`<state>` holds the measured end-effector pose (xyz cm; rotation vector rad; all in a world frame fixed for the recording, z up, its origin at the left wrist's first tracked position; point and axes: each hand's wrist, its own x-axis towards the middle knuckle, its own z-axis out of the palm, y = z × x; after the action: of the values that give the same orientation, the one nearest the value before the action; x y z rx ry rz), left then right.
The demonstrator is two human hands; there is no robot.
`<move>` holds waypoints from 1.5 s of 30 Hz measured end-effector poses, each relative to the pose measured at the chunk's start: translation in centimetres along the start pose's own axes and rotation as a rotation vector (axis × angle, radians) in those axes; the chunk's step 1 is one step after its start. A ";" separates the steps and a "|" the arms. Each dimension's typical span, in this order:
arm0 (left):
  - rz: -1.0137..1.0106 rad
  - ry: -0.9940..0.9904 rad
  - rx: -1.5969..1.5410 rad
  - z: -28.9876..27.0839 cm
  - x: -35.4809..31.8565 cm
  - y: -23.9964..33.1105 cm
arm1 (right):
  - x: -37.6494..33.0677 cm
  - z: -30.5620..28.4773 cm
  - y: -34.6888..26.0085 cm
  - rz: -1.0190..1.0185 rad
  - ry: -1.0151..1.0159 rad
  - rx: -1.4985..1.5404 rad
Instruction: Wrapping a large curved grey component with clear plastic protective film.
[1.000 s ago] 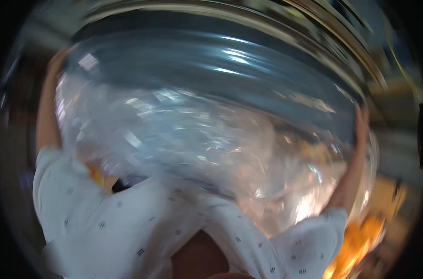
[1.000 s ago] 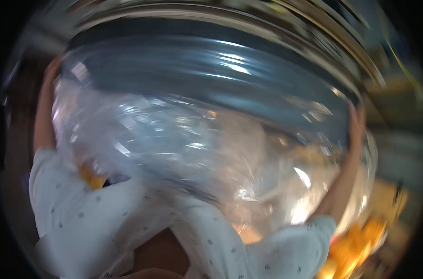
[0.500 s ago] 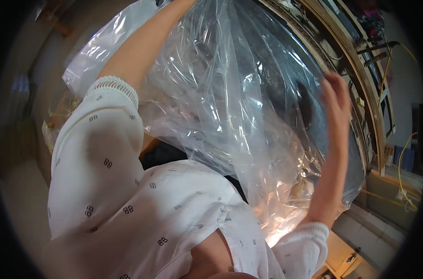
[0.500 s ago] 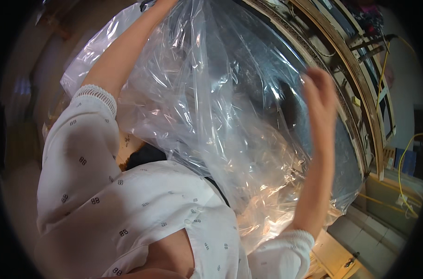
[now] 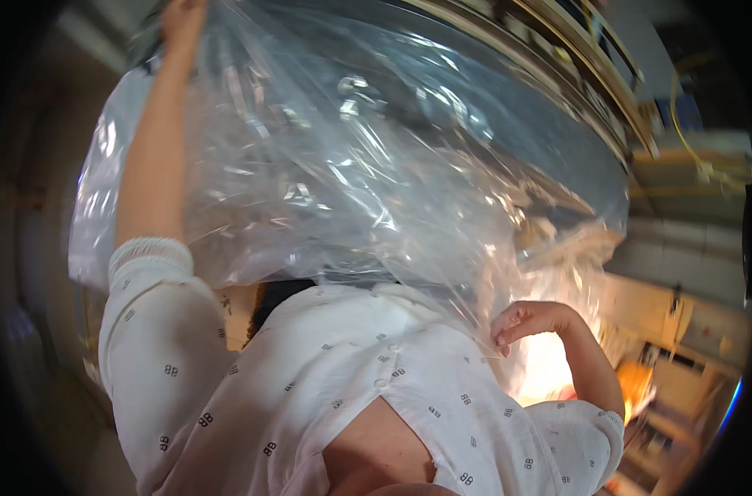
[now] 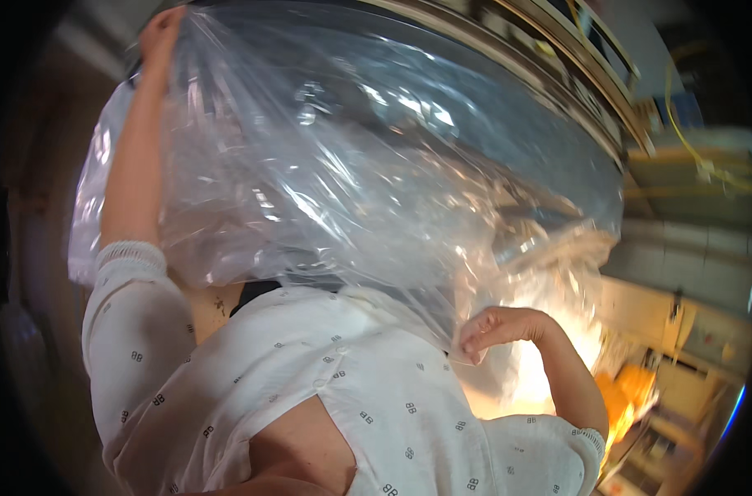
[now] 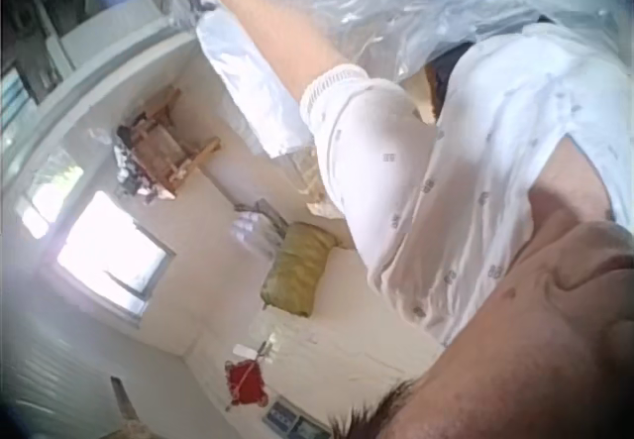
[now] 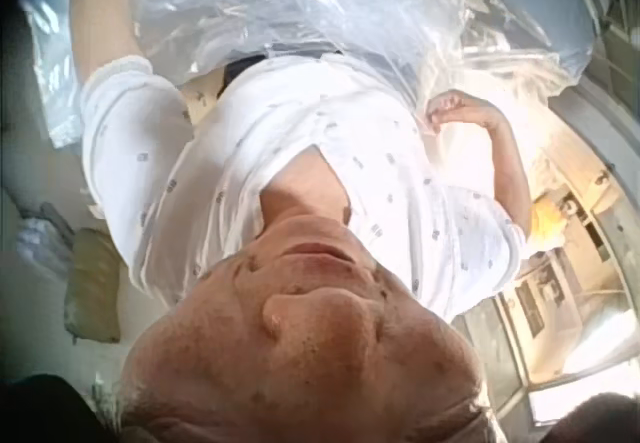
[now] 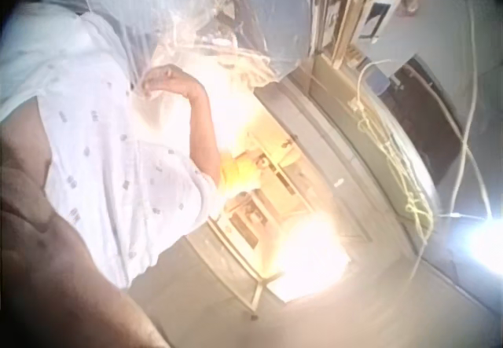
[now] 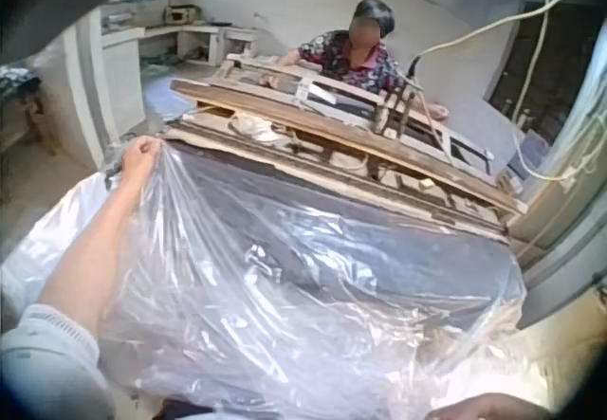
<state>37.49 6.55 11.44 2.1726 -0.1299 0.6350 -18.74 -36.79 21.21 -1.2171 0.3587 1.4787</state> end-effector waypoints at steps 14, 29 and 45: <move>0.047 -0.030 0.255 0.4 -0.8 1.5 | -27.8 -4.4 7.9 0.524 3.071 -1.433; 0.263 -0.035 0.530 -8.1 0.2 -7.4 | -11.3 -20.3 2.0 -0.449 2.229 -1.127; -0.112 0.003 -0.193 -14.7 -7.5 7.6 | -10.1 -29.1 1.6 -0.651 1.822 -0.420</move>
<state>22.86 11.93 20.73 1.9782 -0.0641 0.5394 -7.90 -65.28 16.66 -2.4446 0.7063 -0.4862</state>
